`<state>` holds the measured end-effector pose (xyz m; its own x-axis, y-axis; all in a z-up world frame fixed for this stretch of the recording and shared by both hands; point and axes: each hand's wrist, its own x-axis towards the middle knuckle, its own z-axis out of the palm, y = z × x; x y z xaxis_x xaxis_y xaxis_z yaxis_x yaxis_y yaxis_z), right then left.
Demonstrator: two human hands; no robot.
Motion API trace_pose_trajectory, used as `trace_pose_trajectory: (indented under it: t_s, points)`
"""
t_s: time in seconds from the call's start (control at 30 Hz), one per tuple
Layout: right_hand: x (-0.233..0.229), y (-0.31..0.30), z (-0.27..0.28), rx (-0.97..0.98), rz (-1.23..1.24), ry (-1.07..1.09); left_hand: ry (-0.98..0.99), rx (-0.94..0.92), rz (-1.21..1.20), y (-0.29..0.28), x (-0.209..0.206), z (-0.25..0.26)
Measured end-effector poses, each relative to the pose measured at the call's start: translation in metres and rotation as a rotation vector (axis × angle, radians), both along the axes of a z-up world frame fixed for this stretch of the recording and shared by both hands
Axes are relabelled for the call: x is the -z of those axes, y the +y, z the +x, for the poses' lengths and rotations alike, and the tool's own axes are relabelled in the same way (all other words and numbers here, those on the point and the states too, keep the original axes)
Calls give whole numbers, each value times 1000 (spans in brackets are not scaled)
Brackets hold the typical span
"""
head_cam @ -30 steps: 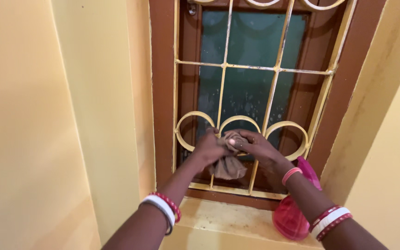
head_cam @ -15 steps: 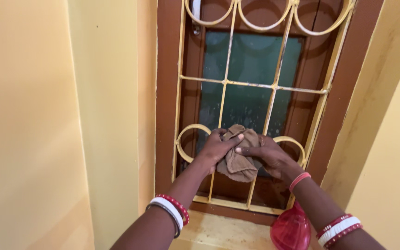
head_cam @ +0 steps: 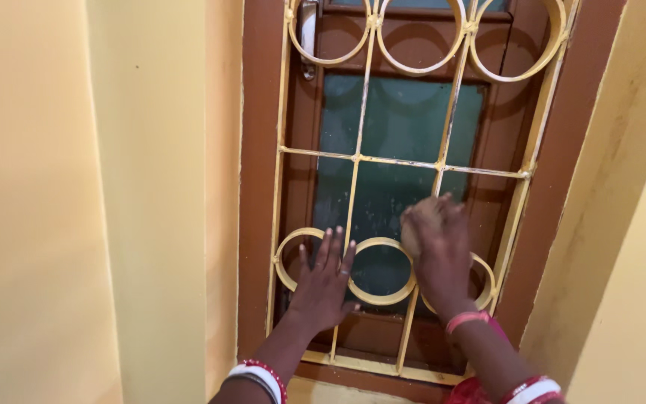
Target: The person wipes a window with a cloth, moving methodically across the glass and the yellow metal grille. The person uses both hands to reach different sections of the window, focusing on the lower and middle areas.
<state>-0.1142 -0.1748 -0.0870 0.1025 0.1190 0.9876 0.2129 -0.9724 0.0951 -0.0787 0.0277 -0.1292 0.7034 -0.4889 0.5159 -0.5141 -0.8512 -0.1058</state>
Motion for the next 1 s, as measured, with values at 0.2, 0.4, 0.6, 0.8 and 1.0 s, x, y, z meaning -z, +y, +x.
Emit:
trace_pose_trajectory:
  t_s: [0.2,0.4,0.6,0.8,1.0]
  points:
    - [71,-11,10,227,-47,74,-3,-137,256,-2,0,9]
    - [57,-18,12,220,-108,112,-92,-88,203,-6,2,20]
    - [-28,-29,29,218,-145,-24,-64,-76,177,-11,1,27]
    - [-15,-27,42,156,-74,-58,-38,-75,173,-12,3,32]
    - [64,-28,26,208,-94,18,-12,-52,150,-12,6,31]
